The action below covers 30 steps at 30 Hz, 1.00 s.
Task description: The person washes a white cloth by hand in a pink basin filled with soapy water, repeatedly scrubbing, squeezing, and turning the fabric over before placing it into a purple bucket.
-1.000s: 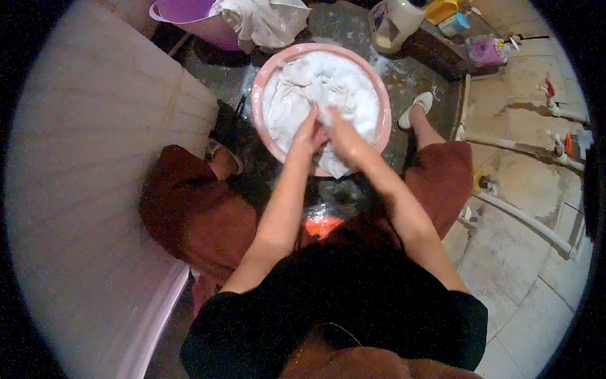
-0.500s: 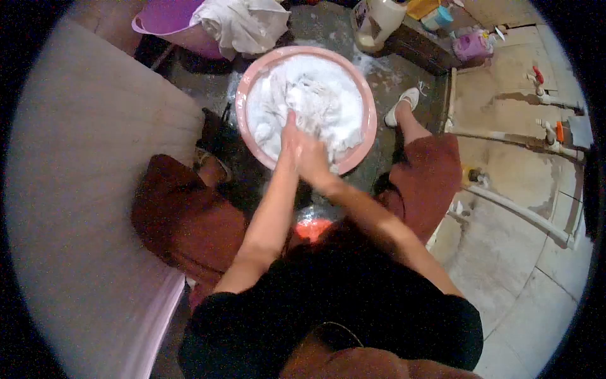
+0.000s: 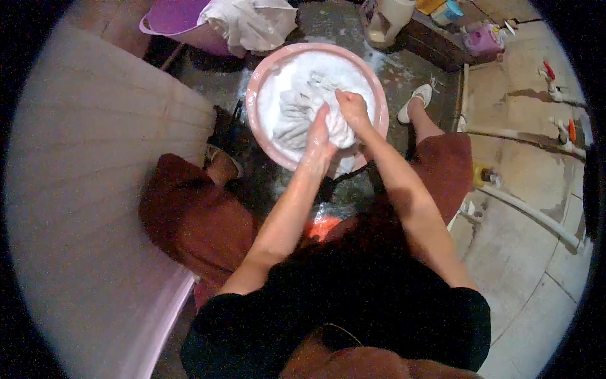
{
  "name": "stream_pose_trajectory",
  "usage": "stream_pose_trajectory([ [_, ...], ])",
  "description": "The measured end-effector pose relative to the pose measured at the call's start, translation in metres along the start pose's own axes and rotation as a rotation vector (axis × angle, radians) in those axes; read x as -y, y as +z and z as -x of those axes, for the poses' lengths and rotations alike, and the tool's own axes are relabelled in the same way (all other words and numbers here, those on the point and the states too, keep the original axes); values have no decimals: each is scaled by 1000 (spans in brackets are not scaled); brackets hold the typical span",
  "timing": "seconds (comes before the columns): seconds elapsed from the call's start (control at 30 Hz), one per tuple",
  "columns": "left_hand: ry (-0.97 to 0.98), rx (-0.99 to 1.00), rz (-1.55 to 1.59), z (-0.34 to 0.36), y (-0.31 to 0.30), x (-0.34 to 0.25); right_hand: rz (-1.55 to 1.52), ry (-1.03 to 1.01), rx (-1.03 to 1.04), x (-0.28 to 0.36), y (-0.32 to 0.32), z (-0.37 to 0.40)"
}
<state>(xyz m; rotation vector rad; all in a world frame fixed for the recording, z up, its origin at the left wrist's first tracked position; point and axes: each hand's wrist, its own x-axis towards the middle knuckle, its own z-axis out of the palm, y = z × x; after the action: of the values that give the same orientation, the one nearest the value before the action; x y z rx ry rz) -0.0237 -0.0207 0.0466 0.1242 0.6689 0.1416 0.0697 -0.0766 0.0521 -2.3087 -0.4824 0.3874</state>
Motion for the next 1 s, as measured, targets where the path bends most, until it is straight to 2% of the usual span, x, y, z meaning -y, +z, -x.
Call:
stream_pose_trajectory([
  [0.03,25,-4,-15,6,18,-10,2,7,-9,-11,-2,-9],
  [0.1,49,1,-19,14,45,-35,-219,316,445,-28,-7,-21],
  [0.13,89,101,42,16,54,-53,-214,313,446,-28,-12,-13],
  [0.17,132,201,103,14,57,-70,-314,263,551,-25,-16,5],
  [0.2,267,190,82,-4,44,-82,-413,210,658,-20,-17,22],
  [0.27,430,198,-1,-31,18,-98,-344,85,905,9,-21,46],
  [0.3,432,194,0,-33,6,-99,-344,-15,855,-7,-5,40],
  [0.33,365,-13,-131,-35,-7,-99,-344,-14,860,-26,3,33],
  [0.37,292,-221,-259,-37,-22,-97,-391,115,708,-30,5,29],
  [0.4,295,-223,-256,-44,-45,-89,-433,240,552,-32,7,26],
  [0.43,129,-273,-392,-54,-71,-78,-407,-79,338,-24,5,25],
  [0.47,-40,-320,-524,-57,-83,-69,-405,-81,343,-4,-3,27],
  [0.53,-101,-300,-533,-8,-27,-62,89,131,357,52,-20,44],
  [0.57,-162,-276,-543,13,0,-62,167,18,400,66,-16,56],
  [0.6,-163,-270,-534,20,8,-63,254,-168,316,65,0,76],
  [0.63,-152,-95,-327,26,12,-65,219,-288,318,92,-8,98],
  [0.67,-138,80,-121,30,12,-68,186,-319,311,98,-2,111],
  [0.7,-265,53,-341,-16,-39,-70,236,-309,300,96,3,109],
  [0.73,-262,50,-338,-19,-49,-57,281,-300,292,87,11,103],
  [0.8,546,38,-993,-16,-49,-24,80,-255,19,5,48,48],
  [0.83,122,-150,-131,-16,-24,-19,48,-71,38,1,35,26],
  [0.87,122,-156,-134,-6,-15,-23,15,120,62,-1,23,12],
  [0.9,105,-189,-130,2,-8,-26,-1,-8,-239,-7,36,10],
  [0.93,92,-214,-115,-1,-1,-28,6,-20,-241,-17,45,12],
  [0.97,104,-88,-186,-29,-37,-26,-39,-1,-141,36,30,48],
  [1.0,98,-92,-180,-25,-41,-31,-87,21,-47,68,24,72],
])
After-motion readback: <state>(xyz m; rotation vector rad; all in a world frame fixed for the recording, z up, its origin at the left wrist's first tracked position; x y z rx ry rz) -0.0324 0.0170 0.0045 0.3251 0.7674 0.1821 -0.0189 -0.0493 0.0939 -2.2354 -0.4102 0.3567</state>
